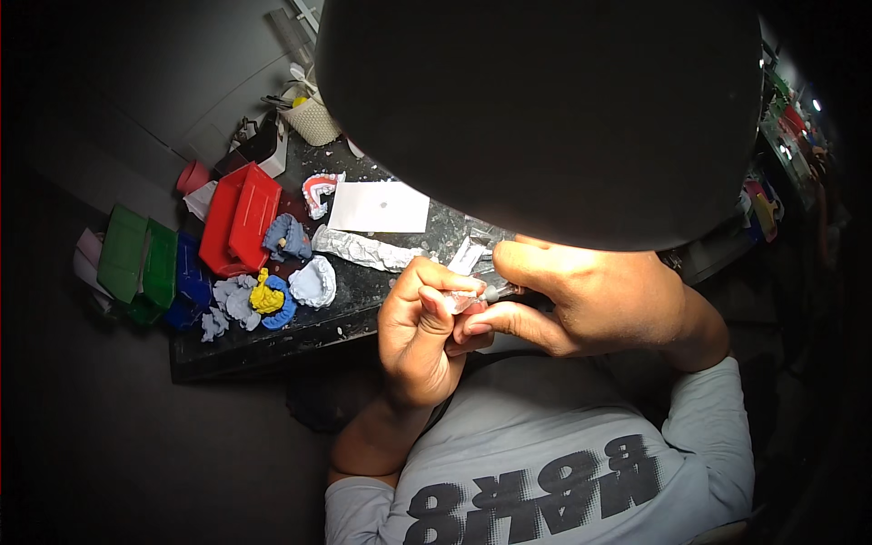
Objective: The person uses a rotary tool to polish and refine small dental prosthetic components, then switches to manually scrubbing the items with a small brush. They handle a variety of small white dental pieces and apply a substance from a tube during the process.
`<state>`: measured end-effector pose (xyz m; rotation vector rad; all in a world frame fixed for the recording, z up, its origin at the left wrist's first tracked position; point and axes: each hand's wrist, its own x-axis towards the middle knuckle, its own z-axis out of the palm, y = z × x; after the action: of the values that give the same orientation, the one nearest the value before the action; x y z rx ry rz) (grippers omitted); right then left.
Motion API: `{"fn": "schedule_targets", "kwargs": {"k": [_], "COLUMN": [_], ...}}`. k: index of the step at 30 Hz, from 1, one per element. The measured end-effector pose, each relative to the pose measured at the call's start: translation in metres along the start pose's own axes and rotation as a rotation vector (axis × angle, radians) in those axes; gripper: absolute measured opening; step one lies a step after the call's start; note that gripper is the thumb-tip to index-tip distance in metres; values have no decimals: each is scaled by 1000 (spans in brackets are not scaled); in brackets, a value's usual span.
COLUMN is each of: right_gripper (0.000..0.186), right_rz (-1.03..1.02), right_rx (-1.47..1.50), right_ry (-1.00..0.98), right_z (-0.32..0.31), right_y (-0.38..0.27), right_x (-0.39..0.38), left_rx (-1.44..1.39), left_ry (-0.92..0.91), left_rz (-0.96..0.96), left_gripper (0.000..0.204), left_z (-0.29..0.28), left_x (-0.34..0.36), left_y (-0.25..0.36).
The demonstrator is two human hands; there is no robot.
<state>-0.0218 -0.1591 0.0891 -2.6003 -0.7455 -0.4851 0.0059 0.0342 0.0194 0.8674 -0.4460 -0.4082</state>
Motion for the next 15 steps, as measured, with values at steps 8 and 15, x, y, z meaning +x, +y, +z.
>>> {"fn": "schedule_targets", "kwargs": {"k": [8, 15], "right_gripper": [49, 48], "right_rz": [-21, -51], "right_rx": [6, 6], "right_ry": [10, 25], "right_z": [-4, -3], "right_y": [-3, -3], "right_x": [1, -1], "left_rx": [30, 69], "left_ry": [-68, -71], "left_rz": [80, 149], "left_gripper": [36, 35], "left_z": [-6, -7], "left_x": [1, 2], "left_y": [-3, -6]}}
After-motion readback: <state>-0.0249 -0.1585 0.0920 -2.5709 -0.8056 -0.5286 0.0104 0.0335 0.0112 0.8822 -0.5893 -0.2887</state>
